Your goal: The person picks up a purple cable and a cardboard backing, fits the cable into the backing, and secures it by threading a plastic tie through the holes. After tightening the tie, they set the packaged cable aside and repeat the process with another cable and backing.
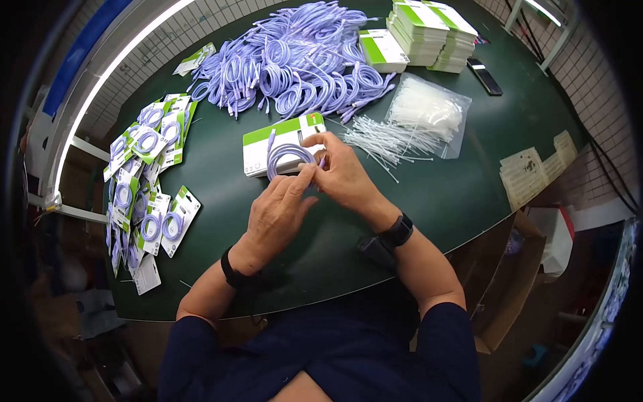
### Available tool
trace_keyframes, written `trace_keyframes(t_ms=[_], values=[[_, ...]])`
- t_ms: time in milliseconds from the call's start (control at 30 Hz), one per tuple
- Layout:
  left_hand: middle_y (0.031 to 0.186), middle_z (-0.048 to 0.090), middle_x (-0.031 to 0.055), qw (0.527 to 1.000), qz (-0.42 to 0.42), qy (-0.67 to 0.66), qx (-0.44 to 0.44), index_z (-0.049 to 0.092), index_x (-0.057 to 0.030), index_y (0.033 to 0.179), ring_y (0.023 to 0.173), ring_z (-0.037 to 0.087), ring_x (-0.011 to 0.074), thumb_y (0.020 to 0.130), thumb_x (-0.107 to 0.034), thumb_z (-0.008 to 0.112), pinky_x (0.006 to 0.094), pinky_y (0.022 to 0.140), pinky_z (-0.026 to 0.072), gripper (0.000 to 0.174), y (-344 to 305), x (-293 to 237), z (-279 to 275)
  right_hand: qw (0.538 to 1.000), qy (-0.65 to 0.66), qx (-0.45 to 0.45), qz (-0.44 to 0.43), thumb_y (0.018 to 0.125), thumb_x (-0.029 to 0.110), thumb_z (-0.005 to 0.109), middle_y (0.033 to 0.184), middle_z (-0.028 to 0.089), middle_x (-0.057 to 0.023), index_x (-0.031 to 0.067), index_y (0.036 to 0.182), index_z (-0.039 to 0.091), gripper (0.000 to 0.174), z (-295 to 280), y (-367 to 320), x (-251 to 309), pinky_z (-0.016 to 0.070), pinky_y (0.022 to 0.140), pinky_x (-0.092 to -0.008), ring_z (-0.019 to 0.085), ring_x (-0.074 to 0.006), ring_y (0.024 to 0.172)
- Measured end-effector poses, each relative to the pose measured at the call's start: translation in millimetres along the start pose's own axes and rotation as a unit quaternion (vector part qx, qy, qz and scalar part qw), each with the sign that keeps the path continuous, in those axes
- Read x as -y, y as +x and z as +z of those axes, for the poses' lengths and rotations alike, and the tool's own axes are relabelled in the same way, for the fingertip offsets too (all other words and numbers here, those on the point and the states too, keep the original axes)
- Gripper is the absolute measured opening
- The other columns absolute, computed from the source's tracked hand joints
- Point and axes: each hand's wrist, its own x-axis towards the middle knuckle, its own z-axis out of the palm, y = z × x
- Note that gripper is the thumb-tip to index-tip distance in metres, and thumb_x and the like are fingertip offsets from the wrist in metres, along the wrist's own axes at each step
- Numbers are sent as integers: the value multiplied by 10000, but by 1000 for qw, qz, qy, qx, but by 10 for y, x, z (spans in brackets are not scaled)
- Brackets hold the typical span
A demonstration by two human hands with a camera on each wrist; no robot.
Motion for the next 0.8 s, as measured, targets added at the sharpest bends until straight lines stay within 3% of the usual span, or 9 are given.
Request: trace_keyframes(t_ms=[100,167,300,367,467,567,600,700,800], values=[[1025,719,66,995,71,-3,-70,653,-44,1389,910,706,238,810,-42,858,365,778,595,615,-10,85,-25,999,37,16,17,1023,152,724,844,665,-20,-10,1374,519,438,-28,-39,93,447,506,-199,587,-49,617],[1003,724,62,994,79,-20,-75,683,-50,1324,887,709,239,804,-33,859,365,754,596,550,-18,128,-43,989,121,46,70,1005,138,735,881,684,-29,-3,1398,507,475,-30,-60,196,450,508,-193,597,-50,622],[953,740,67,988,93,-74,-95,746,-51,1148,833,717,250,790,7,864,370,702,594,381,-30,162,-111,982,161,62,73,994,141,748,921,698,-24,11,1461,471,559,-42,-57,152,462,527,-190,611,-56,633],[941,751,93,986,84,-117,-83,755,-31,1053,821,722,269,783,48,866,380,694,589,302,-14,173,-175,986,134,77,68,983,136,758,961,702,-36,18,1473,470,581,-75,-63,211,475,549,-192,622,-57,666],[943,745,67,985,80,-128,-79,762,-56,1056,827,719,253,781,29,868,370,692,594,307,-13,257,-285,989,80,113,60,961,126,778,1043,709,-59,32,1497,468,626,-84,-90,311,501,593,-196,646,-59,732],[938,744,65,985,71,-135,-79,761,-58,1043,823,716,250,791,20,864,367,689,592,284,-27,337,-441,985,-107,48,-126,909,106,820,1192,688,-110,49,1429,573,579,-59,-152,354,543,672,-237,685,-117,852],[933,745,75,986,68,-139,-70,757,-47,1029,816,716,255,803,21,859,369,686,587,257,-34,359,-499,983,-115,60,-128,909,106,820,1192,688,-110,49,1429,573,579,-42,-164,401,543,672,-237,685,-117,852],[934,739,77,989,78,-110,-66,749,-43,1010,817,713,254,816,14,837,368,684,580,221,-52,376,-537,869,-378,34,-317,828,58,837,1291,662,-122,64,1286,685,483,62,-209,535,569,753,-298,697,-210,974],[946,725,61,990,118,-47,-54,742,-57,1002,833,710,244,818,-4,806,363,688,577,202,-94,363,-555,816,-457,40,-353,805,59,822,1277,669,-100,75,1194,713,404,244,-171,409,561,768,-333,683,-251,982]])
